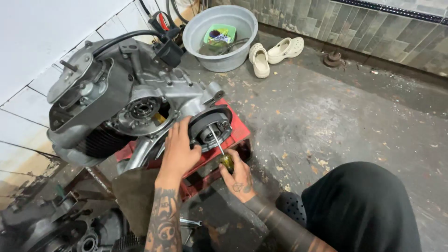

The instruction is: The person works on a disassembled motorcycle engine resting on a red crate. They scrub the flywheel and stator area with a red-handled brush, use a screwdriver on the engine casing, reposition the engine, and handle a circular brake shoe assembly, removing parts by hand.

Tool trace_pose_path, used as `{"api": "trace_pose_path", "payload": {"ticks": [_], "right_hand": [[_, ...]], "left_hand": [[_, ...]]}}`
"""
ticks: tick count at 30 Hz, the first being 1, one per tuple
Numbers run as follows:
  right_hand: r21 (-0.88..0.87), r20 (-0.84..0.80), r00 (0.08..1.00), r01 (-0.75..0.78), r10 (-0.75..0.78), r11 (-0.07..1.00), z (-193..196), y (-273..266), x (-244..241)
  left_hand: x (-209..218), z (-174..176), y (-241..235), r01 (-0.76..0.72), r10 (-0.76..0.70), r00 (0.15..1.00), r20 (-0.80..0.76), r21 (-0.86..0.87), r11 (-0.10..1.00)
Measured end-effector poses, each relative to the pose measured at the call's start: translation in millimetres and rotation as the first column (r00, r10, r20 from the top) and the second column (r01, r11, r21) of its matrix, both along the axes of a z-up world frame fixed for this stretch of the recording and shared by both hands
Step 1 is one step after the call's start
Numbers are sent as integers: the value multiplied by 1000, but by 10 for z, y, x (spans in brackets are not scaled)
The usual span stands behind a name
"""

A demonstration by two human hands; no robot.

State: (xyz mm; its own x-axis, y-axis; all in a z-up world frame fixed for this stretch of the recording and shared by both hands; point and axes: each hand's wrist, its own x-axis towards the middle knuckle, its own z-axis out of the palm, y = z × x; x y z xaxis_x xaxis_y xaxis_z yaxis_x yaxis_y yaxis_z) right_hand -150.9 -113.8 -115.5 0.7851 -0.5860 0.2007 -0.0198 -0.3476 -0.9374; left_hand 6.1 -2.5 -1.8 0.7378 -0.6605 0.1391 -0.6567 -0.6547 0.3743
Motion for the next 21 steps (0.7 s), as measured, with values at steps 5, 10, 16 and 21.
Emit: {"api": "trace_pose_path", "payload": {"ticks": [5, 10, 16, 21], "right_hand": [[94, 15, 998, -61, 60, 994, 39, -58, 52], [318, 55, 996, -80, 66, 945, -87, 27, 296], [423, -85, 988, -85, 133, 902, -258, -2, 422], [427, -400, 886, -45, 233, 903, -130, -49, 534]], "left_hand": [[-69, -38, -49, -27, 25, 998, 55, 32, 999], [-109, -78, -68, -43, 43, 996, 81, 2, 999], [-180, -84, -49, -53, 55, 997, 62, -38, 998], [-174, -74, -99, -72, 77, 994, 81, -60, 996]]}}
